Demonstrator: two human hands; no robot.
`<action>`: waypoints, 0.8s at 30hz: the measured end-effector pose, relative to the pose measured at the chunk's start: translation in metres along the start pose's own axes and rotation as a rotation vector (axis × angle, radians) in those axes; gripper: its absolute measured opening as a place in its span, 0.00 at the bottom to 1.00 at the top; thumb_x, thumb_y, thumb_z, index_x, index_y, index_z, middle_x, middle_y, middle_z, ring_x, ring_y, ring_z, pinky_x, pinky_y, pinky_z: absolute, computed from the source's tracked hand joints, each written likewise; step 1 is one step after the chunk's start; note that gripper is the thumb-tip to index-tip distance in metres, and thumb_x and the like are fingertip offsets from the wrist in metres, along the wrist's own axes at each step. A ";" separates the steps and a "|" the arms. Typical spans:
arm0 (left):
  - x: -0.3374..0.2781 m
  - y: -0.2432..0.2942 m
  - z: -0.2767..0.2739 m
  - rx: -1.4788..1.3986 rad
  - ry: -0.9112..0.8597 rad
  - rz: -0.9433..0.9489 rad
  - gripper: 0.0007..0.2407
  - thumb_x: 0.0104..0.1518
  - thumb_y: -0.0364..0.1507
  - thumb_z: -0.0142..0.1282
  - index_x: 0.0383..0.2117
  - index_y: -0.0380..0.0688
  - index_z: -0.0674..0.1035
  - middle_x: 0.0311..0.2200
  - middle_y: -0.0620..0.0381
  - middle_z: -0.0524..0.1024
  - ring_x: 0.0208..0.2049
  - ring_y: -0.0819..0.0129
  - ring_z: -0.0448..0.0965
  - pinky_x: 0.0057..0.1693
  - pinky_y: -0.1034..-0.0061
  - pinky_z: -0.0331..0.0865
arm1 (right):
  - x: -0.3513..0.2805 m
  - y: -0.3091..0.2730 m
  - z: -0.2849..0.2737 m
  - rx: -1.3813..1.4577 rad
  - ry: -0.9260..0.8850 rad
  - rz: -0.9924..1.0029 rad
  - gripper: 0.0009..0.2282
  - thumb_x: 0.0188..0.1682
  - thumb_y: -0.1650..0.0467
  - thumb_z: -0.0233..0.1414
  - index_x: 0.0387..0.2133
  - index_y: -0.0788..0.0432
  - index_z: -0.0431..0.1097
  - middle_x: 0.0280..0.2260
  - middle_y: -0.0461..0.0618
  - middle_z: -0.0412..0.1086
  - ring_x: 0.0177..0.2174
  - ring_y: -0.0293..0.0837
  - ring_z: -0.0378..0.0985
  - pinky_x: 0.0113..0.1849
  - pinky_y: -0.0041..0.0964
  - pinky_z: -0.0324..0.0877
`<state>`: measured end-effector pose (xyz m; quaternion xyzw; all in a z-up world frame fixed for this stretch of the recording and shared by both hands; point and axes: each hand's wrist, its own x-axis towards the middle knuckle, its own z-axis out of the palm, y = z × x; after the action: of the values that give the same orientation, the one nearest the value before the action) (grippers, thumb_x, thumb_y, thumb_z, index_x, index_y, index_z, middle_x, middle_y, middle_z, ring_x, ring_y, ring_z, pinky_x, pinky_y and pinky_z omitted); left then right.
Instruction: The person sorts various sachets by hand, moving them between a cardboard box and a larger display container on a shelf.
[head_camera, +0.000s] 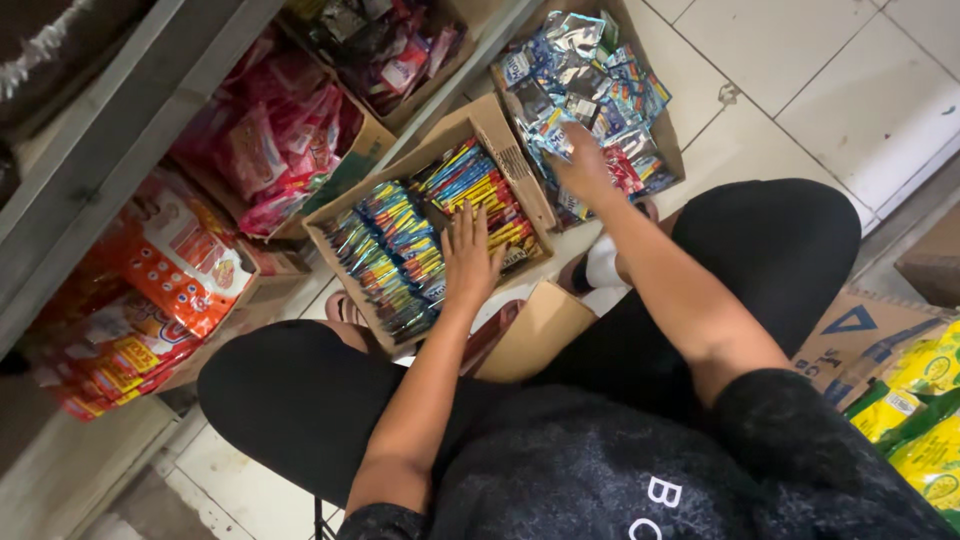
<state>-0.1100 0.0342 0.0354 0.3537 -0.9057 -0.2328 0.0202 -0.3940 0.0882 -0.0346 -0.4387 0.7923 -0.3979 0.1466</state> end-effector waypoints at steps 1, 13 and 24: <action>0.001 0.002 -0.001 -0.008 0.010 0.010 0.32 0.64 0.42 0.52 0.71 0.41 0.55 0.73 0.41 0.46 0.73 0.46 0.45 0.72 0.48 0.39 | 0.001 0.029 0.004 -0.031 0.050 0.042 0.27 0.46 0.70 0.59 0.59 0.68 0.62 0.55 0.73 0.65 0.54 0.66 0.68 0.56 0.50 0.64; 0.004 0.036 -0.022 -0.079 -0.054 0.050 0.30 0.57 0.39 0.58 0.66 0.43 0.65 0.71 0.40 0.49 0.73 0.43 0.45 0.70 0.41 0.42 | -0.027 0.078 0.028 -0.437 -0.173 0.078 0.34 0.32 0.67 0.65 0.57 0.61 0.63 0.52 0.64 0.70 0.49 0.64 0.72 0.45 0.60 0.67; 0.009 0.023 -0.022 -0.084 -0.020 0.013 0.28 0.56 0.39 0.60 0.62 0.42 0.69 0.70 0.39 0.52 0.72 0.43 0.47 0.70 0.43 0.44 | -0.015 0.112 0.056 -0.608 -0.418 0.399 0.14 0.41 0.69 0.57 0.42 0.51 0.79 0.38 0.60 0.77 0.40 0.60 0.81 0.41 0.55 0.75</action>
<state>-0.1269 0.0338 0.0640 0.3443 -0.8976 -0.2740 0.0275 -0.4175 0.1057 -0.1569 -0.3714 0.8962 -0.0120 0.2423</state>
